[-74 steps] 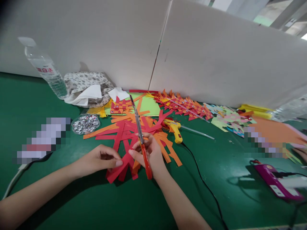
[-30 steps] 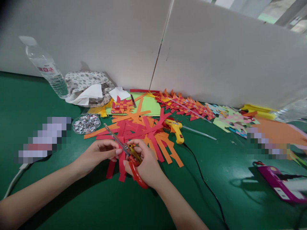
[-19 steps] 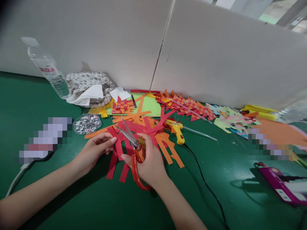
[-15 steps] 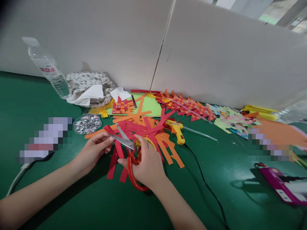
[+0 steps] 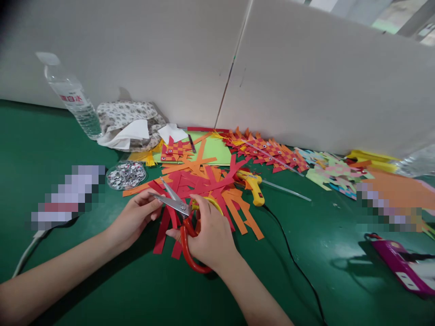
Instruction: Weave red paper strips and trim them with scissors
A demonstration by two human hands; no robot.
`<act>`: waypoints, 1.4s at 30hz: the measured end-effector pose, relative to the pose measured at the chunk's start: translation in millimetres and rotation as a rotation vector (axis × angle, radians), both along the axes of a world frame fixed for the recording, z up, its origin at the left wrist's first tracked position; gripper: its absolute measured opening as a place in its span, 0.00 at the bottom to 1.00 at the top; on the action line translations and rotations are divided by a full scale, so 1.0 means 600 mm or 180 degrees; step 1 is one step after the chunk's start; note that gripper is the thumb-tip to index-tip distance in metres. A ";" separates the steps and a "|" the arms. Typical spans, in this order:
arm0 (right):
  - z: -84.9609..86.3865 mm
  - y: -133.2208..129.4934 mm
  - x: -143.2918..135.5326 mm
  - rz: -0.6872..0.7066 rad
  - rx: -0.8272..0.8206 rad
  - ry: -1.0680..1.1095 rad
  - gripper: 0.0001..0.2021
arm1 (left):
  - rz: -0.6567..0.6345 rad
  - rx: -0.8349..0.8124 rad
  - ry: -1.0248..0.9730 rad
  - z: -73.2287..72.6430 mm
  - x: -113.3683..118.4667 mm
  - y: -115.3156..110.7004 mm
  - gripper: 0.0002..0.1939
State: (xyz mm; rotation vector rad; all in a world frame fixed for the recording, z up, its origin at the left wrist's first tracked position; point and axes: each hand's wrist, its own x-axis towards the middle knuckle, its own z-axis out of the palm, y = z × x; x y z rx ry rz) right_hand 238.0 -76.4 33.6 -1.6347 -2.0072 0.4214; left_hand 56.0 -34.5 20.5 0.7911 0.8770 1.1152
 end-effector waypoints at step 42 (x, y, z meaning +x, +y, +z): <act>-0.006 0.002 0.007 0.0037 0.0177 0.0080 0.29 | -0.0284 -0.0194 -0.0195 -0.013 -0.006 0.002 0.12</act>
